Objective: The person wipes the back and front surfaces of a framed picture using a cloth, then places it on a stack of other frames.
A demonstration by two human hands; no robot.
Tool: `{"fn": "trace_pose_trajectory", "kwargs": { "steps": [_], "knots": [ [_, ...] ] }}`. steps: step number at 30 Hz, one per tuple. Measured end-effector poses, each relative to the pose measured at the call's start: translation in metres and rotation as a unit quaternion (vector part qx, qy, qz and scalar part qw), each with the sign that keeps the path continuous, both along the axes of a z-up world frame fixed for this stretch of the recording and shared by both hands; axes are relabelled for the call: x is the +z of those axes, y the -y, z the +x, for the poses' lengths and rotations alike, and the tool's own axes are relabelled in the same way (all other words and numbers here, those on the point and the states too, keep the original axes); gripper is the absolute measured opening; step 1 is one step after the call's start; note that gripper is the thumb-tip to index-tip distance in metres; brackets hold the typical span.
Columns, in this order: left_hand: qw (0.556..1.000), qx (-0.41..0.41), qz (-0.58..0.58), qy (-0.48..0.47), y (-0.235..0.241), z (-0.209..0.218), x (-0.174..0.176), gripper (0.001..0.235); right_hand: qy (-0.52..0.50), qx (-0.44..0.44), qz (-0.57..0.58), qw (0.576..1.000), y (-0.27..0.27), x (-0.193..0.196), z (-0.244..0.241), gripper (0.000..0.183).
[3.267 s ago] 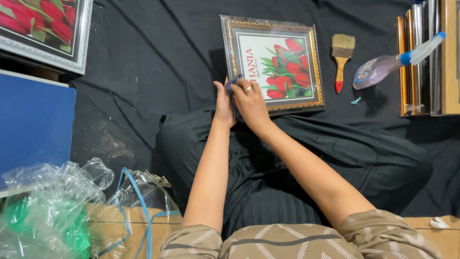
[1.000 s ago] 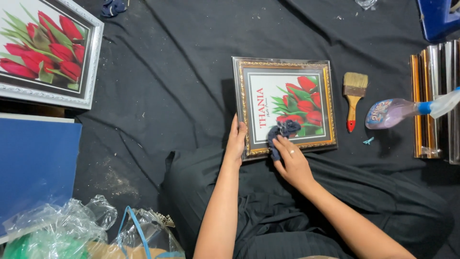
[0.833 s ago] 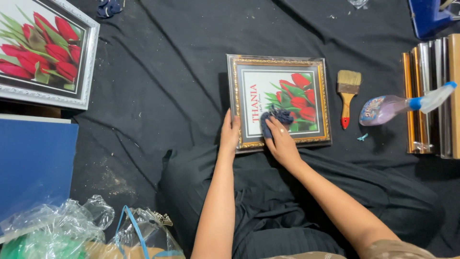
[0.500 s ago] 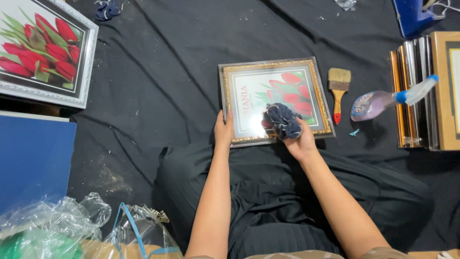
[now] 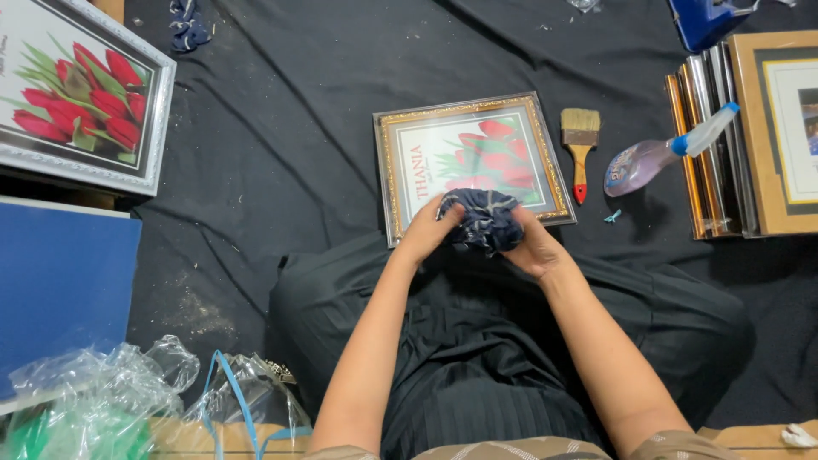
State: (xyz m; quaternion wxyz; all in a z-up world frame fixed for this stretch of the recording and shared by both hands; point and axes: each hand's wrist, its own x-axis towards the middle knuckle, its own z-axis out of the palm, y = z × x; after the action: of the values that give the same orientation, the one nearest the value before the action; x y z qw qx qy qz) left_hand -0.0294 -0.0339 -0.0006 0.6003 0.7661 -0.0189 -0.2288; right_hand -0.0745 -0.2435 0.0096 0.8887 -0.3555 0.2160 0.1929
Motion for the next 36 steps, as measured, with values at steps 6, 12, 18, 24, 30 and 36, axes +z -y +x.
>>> {"fn": "trace_pose_trajectory", "kwargs": {
  "steps": [6, 12, 18, 24, 30, 36],
  "knots": [
    [0.961, 0.238, -0.134, 0.044, -0.016, 0.011, 0.008, 0.05, 0.08, -0.001, -0.38, 0.921, 0.046, -0.009, 0.012, 0.035],
    [0.98, 0.184, -0.07, -0.022, -0.035, 0.015, 0.059, 0.04, 0.131, -0.053, -0.635, 0.76, 0.064, -0.011, 0.004, 0.028],
    [0.941, 0.222, -0.238, -0.095, -0.003, 0.004, 0.065, 0.053, 0.322, 0.103, -0.629, 0.7, -0.033, 0.002, 0.01, 0.062],
    [0.885, 0.331, -0.317, -0.084, -0.033, 0.0, 0.09, 0.082, 0.245, 0.074, -0.527, 0.81, -0.041, 0.009, 0.01, 0.009],
    [0.828, 0.314, -0.434, -0.165, -0.025, -0.012, 0.102, 0.051, 0.269, 0.052, -0.561, 0.781, -0.06, 0.066, 0.004, 0.029],
    [0.786, 0.302, -0.501, -0.201, -0.004, -0.023, 0.124, 0.046, 0.183, 0.12, -0.543, 0.811, -0.087, 0.06, 0.01, 0.018]
  ]
}}
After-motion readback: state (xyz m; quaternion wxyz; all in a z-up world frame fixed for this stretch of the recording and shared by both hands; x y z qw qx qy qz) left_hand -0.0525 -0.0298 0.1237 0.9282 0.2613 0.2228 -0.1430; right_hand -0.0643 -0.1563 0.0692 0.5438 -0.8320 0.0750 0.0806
